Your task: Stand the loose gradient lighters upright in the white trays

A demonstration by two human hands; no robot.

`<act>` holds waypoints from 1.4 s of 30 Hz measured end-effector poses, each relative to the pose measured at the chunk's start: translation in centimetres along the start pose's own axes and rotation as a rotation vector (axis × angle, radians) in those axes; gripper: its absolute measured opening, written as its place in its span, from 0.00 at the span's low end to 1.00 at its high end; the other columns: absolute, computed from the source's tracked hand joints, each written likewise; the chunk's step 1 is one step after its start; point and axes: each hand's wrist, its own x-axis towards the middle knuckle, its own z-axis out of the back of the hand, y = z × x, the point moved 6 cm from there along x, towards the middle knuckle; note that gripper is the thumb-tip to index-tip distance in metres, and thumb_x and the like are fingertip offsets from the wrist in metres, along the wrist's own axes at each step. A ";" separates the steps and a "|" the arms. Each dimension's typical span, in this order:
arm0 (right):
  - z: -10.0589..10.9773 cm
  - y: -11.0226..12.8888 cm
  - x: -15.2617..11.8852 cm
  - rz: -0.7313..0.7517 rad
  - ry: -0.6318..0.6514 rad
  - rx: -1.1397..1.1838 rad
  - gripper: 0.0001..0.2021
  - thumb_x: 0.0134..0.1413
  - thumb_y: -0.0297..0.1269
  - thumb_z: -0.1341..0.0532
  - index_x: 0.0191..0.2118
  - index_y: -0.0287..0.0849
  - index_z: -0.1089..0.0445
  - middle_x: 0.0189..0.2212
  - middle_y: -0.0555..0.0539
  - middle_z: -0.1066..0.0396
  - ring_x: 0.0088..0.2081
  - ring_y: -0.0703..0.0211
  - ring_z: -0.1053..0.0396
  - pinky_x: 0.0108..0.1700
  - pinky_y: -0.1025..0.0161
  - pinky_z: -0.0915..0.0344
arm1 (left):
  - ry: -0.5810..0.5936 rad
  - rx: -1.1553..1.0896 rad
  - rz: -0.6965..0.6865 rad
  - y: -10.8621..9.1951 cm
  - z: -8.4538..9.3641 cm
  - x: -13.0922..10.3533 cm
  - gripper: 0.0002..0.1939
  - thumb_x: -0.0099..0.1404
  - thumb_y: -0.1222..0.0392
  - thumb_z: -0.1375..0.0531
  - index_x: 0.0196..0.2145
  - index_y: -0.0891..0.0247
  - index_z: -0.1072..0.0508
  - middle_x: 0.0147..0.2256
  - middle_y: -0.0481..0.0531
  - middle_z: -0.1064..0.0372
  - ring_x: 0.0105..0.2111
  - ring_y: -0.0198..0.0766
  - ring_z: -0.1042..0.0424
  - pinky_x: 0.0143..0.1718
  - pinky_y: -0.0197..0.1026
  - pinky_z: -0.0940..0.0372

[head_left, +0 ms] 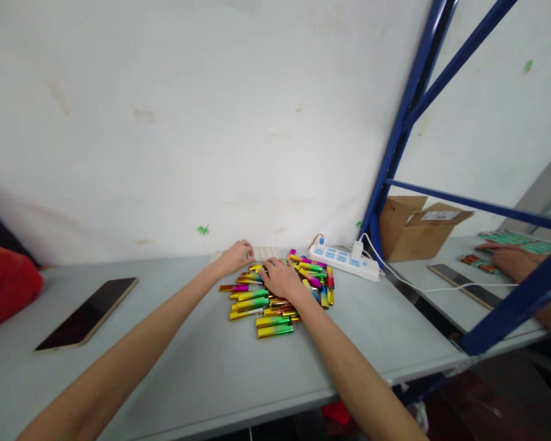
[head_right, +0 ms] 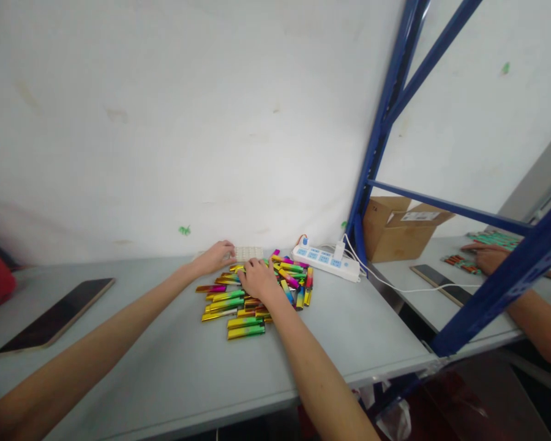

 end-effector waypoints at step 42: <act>5.0 -8.5 -3.5 -0.348 0.270 0.009 0.08 0.57 0.32 0.31 0.43 0.42 0.20 0.38 0.45 0.19 0.38 0.54 0.22 0.38 0.65 0.33 | 0.288 -0.134 0.211 -2.9 7.8 -24.2 0.37 0.56 0.41 0.32 0.62 0.50 0.30 0.60 0.55 0.28 0.57 0.58 0.26 0.59 0.54 0.31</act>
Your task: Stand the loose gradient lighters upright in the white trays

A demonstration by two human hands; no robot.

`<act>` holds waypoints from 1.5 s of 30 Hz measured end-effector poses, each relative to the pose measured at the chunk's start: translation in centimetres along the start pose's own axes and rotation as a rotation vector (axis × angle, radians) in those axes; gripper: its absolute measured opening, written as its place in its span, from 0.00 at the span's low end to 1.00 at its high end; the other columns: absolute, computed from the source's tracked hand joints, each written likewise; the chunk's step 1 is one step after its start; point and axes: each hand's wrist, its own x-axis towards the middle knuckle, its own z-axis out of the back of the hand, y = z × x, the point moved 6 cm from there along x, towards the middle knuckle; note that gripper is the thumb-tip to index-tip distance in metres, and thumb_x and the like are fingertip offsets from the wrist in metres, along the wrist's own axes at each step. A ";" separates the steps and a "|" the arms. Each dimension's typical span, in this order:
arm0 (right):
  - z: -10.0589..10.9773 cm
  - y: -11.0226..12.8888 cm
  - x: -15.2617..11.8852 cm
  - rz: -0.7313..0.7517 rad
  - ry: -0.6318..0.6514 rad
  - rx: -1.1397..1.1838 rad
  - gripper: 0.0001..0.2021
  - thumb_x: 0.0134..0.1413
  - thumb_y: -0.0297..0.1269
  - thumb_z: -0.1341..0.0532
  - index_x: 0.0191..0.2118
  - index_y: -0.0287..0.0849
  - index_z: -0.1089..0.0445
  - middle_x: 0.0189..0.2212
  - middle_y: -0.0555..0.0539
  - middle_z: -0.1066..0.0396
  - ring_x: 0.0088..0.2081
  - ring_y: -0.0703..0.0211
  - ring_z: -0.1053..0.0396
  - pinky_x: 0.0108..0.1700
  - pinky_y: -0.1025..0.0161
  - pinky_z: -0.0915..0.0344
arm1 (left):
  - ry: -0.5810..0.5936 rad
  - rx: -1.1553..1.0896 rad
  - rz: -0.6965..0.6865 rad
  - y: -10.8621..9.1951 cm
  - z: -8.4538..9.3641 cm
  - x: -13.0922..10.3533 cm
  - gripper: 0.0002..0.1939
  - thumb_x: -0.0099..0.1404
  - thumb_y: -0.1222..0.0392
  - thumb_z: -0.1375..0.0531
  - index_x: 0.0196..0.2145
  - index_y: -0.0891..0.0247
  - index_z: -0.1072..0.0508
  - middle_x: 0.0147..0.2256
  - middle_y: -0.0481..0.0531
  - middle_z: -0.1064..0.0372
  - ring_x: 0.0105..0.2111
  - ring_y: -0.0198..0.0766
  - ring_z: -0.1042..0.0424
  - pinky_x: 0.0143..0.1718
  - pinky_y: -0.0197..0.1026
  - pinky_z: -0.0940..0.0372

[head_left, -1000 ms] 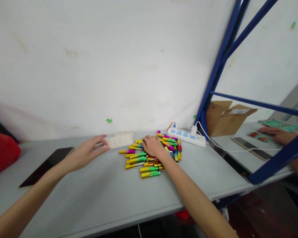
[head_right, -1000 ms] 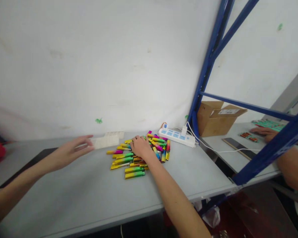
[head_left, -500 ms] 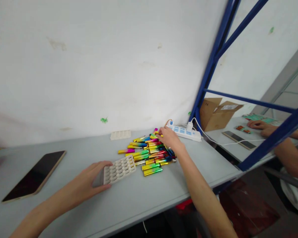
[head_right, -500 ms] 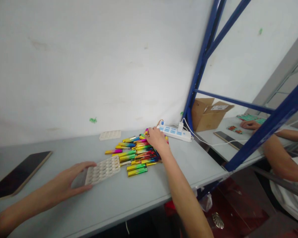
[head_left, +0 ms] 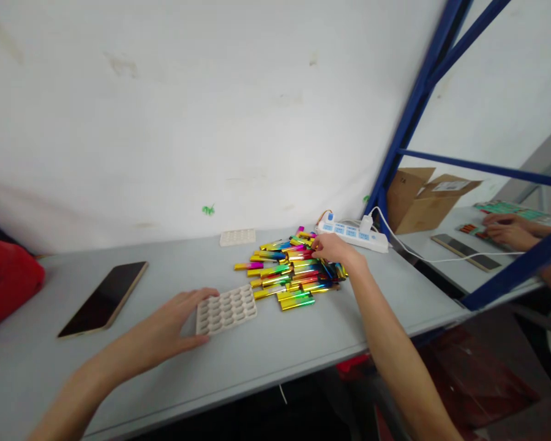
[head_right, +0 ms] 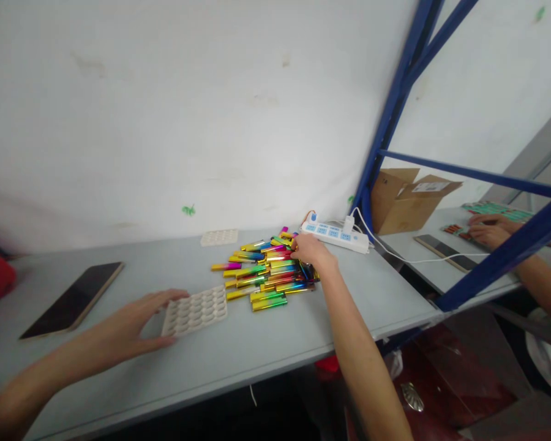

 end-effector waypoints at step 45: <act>-2.9 14.3 -2.1 0.522 0.003 1.095 0.24 0.67 0.62 0.47 0.34 0.44 0.34 0.24 0.54 0.36 0.25 0.63 0.38 0.32 0.64 0.38 | -0.146 -0.080 -0.208 -0.6 -1.3 8.0 0.35 0.55 0.39 0.29 0.56 0.57 0.24 0.50 0.56 0.28 0.51 0.52 0.27 0.57 0.50 0.34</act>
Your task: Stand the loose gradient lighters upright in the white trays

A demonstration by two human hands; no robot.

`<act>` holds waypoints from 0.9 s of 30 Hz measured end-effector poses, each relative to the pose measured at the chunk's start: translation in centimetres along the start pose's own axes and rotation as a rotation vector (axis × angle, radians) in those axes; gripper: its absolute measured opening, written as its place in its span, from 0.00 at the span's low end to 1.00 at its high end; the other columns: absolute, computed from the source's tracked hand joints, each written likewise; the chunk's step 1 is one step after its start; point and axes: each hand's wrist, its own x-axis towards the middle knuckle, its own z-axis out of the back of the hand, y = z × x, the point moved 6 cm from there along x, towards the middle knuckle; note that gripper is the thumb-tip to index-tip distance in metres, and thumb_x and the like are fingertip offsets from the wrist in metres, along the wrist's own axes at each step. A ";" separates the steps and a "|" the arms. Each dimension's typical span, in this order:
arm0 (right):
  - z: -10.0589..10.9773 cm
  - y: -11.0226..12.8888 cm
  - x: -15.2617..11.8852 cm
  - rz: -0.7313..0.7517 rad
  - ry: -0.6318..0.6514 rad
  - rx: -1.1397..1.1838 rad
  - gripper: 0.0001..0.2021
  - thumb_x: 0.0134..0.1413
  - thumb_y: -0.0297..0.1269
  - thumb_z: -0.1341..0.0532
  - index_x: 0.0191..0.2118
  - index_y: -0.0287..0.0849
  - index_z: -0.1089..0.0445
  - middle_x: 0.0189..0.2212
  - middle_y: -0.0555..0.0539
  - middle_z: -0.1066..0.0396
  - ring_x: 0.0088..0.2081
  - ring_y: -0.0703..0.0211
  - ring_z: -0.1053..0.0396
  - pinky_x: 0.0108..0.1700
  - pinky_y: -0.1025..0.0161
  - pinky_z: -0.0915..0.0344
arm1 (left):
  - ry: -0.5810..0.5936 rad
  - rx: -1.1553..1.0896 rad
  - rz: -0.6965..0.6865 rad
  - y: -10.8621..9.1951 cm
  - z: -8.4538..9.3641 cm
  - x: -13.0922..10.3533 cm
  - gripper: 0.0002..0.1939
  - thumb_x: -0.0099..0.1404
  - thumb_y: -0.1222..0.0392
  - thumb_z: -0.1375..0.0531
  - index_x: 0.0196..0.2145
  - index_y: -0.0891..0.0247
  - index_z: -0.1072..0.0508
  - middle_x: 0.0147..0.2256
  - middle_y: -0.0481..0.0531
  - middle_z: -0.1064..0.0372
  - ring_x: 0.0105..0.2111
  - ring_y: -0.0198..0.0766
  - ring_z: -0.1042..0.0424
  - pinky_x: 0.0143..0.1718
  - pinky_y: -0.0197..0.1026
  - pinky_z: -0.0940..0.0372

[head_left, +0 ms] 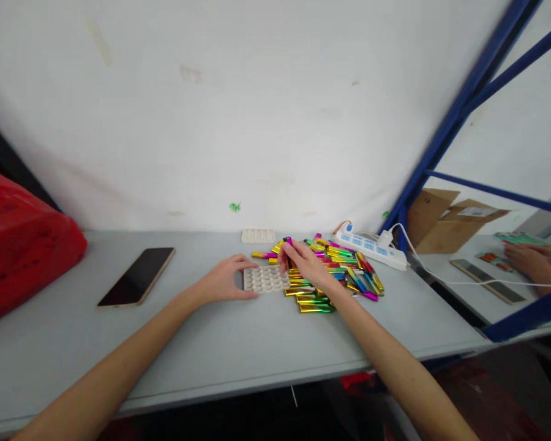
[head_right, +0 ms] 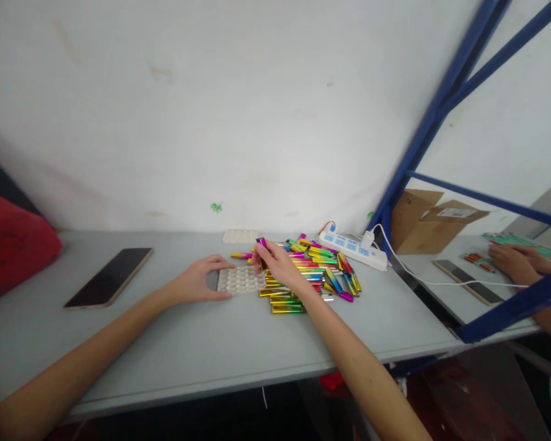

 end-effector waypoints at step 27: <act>-4.0 -0.5 0.0 0.060 -0.185 -0.468 0.18 0.71 0.51 0.47 0.32 0.45 0.36 0.27 0.51 0.33 0.30 0.59 0.38 0.35 0.63 0.45 | 0.000 -0.004 0.055 1.5 1.2 -0.3 0.36 0.47 0.34 0.28 0.46 0.62 0.23 0.43 0.55 0.26 0.44 0.50 0.26 0.49 0.48 0.32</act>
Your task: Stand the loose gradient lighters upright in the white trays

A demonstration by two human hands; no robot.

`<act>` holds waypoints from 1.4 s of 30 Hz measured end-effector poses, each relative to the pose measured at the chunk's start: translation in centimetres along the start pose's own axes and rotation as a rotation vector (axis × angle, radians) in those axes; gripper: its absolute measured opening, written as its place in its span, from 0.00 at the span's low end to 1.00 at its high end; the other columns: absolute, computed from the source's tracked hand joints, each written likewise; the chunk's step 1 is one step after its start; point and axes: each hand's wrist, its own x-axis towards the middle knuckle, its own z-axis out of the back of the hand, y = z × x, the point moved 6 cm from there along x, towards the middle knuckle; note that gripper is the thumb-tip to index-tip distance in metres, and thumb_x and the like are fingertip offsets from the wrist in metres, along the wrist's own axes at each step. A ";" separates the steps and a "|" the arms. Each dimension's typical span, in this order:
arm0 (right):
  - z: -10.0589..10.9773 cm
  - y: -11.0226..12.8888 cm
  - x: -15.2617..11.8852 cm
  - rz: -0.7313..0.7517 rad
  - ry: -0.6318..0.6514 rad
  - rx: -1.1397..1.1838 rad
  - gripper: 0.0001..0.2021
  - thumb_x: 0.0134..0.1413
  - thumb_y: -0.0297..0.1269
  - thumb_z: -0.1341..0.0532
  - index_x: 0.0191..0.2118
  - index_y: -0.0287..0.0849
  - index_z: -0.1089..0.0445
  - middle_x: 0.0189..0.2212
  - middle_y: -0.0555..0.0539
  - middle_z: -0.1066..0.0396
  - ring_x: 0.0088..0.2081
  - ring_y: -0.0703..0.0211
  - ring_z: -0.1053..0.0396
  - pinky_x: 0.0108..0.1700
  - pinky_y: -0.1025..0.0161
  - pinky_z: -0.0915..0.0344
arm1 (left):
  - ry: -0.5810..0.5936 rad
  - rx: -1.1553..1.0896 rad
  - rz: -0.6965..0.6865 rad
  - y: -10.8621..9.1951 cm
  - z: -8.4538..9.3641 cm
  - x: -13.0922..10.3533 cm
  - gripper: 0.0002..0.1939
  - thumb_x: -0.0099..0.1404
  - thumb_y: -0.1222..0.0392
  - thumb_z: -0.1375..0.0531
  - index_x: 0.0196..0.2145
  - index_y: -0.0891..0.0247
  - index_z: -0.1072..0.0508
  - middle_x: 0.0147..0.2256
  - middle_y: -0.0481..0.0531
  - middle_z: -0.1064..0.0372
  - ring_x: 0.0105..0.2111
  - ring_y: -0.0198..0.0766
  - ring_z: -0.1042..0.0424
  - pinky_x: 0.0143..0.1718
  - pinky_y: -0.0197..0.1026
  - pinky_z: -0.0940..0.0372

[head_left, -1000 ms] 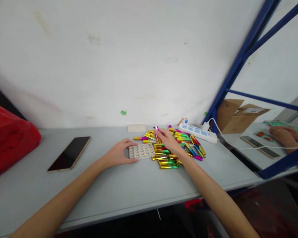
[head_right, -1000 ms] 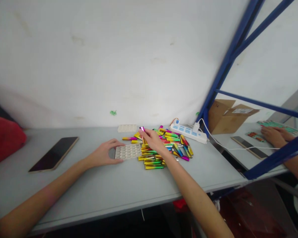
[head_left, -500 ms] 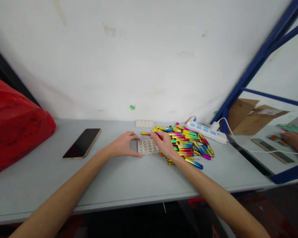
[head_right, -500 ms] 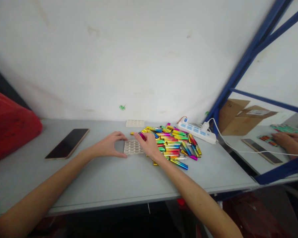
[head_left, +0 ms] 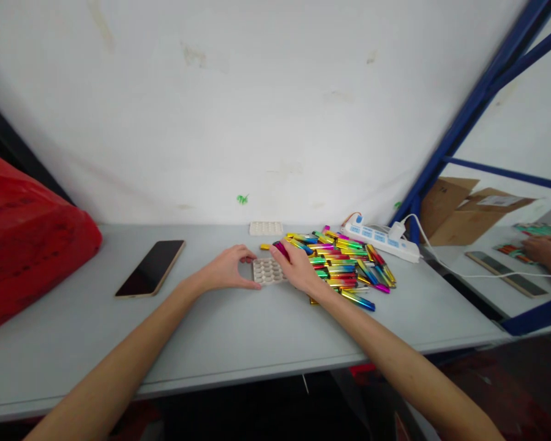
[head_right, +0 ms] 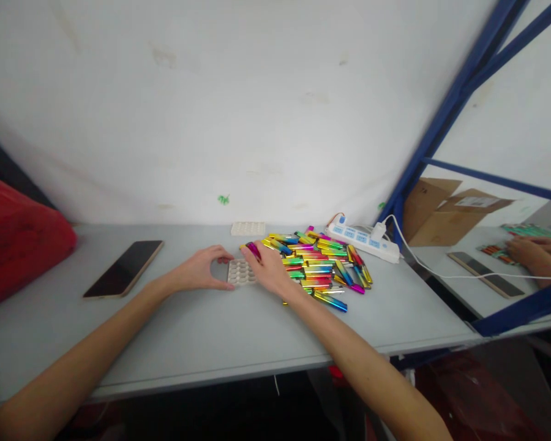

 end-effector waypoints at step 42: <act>5.4 -5.3 1.4 -0.197 0.145 -0.786 0.11 0.66 0.38 0.38 0.50 0.38 0.25 0.51 0.34 0.26 0.54 0.40 0.30 0.55 0.48 0.36 | 0.017 0.027 0.025 0.0 0.5 0.2 0.33 0.48 0.35 0.28 0.44 0.61 0.23 0.41 0.54 0.25 0.40 0.48 0.26 0.45 0.46 0.29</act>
